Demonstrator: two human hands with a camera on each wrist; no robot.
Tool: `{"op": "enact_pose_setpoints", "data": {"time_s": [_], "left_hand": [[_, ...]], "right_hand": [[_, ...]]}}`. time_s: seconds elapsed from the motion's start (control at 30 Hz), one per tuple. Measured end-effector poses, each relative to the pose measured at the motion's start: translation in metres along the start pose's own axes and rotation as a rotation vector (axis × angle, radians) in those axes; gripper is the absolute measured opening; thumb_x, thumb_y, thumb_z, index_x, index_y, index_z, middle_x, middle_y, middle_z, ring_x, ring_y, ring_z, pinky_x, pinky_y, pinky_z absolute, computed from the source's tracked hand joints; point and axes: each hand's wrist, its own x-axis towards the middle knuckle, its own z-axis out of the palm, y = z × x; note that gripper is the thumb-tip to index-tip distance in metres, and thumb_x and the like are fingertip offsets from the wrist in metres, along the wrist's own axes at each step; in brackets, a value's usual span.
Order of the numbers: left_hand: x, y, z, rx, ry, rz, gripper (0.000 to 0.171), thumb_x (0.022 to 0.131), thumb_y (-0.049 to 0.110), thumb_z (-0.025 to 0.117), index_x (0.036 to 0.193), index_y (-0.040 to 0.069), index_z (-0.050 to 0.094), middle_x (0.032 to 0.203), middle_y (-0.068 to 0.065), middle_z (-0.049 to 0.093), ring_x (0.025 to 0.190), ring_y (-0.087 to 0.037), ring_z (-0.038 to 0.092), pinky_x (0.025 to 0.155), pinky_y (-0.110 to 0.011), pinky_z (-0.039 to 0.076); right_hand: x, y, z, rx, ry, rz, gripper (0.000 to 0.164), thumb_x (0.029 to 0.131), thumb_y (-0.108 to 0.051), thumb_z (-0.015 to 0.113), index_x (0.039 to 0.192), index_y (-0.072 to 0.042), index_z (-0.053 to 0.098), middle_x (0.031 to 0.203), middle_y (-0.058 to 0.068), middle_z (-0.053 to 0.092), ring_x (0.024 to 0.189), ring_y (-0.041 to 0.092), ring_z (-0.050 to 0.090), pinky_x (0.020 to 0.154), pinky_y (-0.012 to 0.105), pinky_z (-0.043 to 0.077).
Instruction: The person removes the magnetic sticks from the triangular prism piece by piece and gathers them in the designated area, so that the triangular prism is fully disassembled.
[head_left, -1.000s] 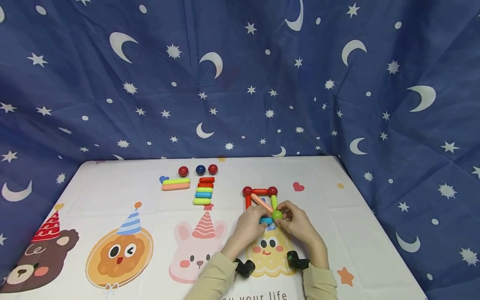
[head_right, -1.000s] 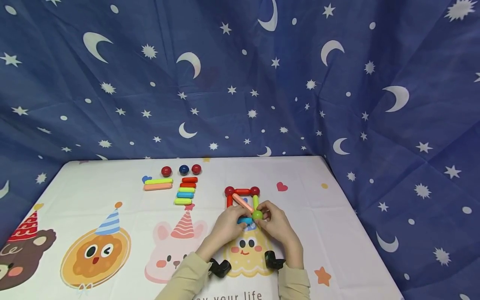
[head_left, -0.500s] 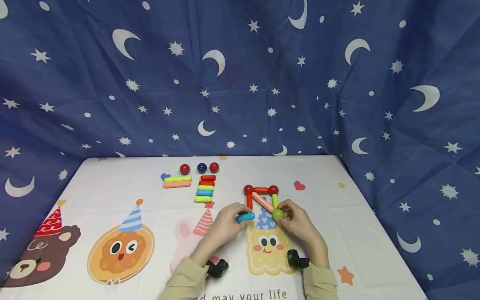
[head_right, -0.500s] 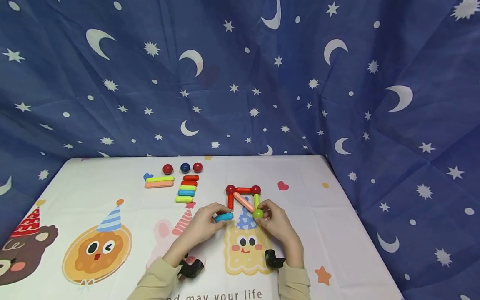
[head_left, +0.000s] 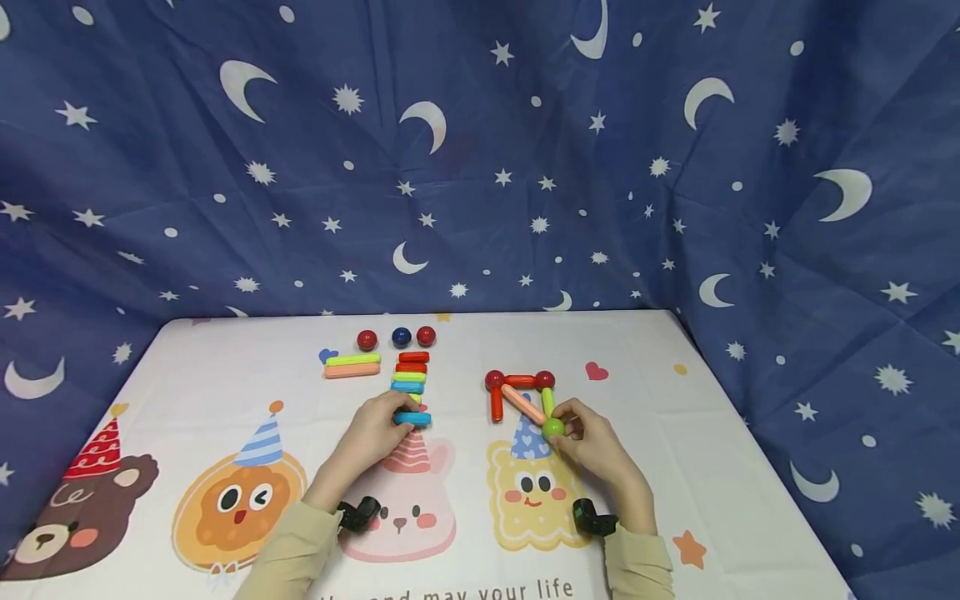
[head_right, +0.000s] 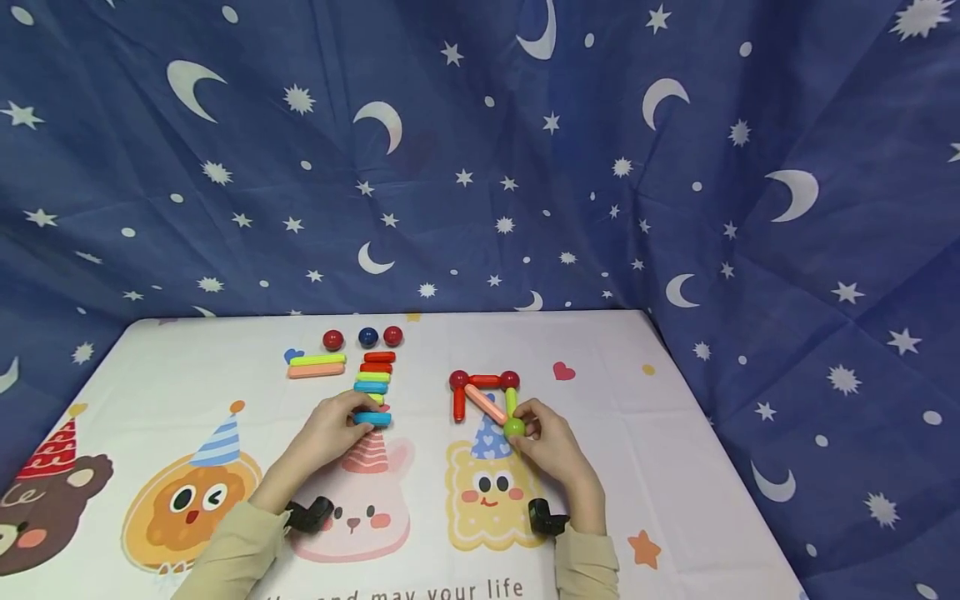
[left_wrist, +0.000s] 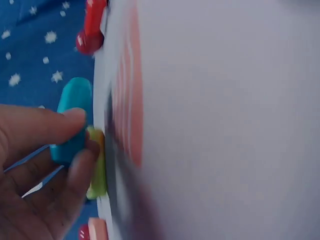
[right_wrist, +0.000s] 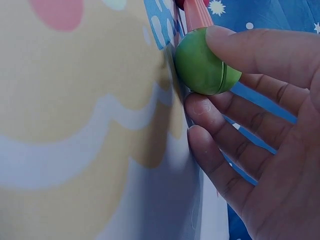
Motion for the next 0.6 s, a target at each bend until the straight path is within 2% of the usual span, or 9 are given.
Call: {"op": "enact_pose_setpoints", "data": {"time_s": [0.1, 0.37, 0.5, 0.6], "left_hand": [[0.003, -0.009, -0.006, 0.071, -0.012, -0.002, 0.02, 0.077, 0.005, 0.075, 0.095, 0.012, 0.07, 0.097, -0.004, 0.069, 0.085, -0.02, 0.06, 0.081, -0.041, 0.05], [0.009, -0.01, -0.011, 0.227, 0.0, 0.013, 0.019, 0.076, 0.007, 0.077, 0.094, 0.009, 0.07, 0.081, -0.003, 0.061, 0.072, -0.016, 0.049, 0.064, -0.031, 0.045], [0.011, -0.008, -0.012, 0.271, 0.001, -0.014, 0.021, 0.076, 0.008, 0.078, 0.094, 0.009, 0.068, 0.079, -0.004, 0.057, 0.069, -0.016, 0.047, 0.062, -0.03, 0.043], [0.012, -0.008, -0.013, 0.271, 0.022, -0.032, 0.02, 0.076, 0.007, 0.078, 0.093, 0.008, 0.067, 0.079, -0.004, 0.056, 0.069, -0.017, 0.048, 0.06, -0.03, 0.043]], "right_hand": [[0.0, 0.0, 0.001, -0.001, -0.004, 0.004, 0.032, 0.079, -0.004, 0.074, 0.106, -0.013, 0.06, 0.094, 0.006, 0.06, 0.081, 0.017, 0.052, 0.067, 0.022, 0.044], [0.001, -0.001, 0.0, -0.012, -0.001, 0.029, 0.032, 0.08, -0.005, 0.074, 0.107, -0.014, 0.06, 0.096, 0.005, 0.06, 0.081, 0.017, 0.052, 0.067, 0.023, 0.044], [0.0, 0.0, 0.0, -0.012, -0.004, 0.022, 0.033, 0.08, -0.005, 0.074, 0.108, -0.014, 0.059, 0.096, 0.005, 0.06, 0.081, 0.017, 0.052, 0.067, 0.023, 0.044], [0.0, 0.0, -0.001, -0.009, -0.006, 0.017, 0.033, 0.08, -0.005, 0.074, 0.108, -0.013, 0.059, 0.095, 0.005, 0.06, 0.081, 0.017, 0.051, 0.067, 0.022, 0.044]]}}
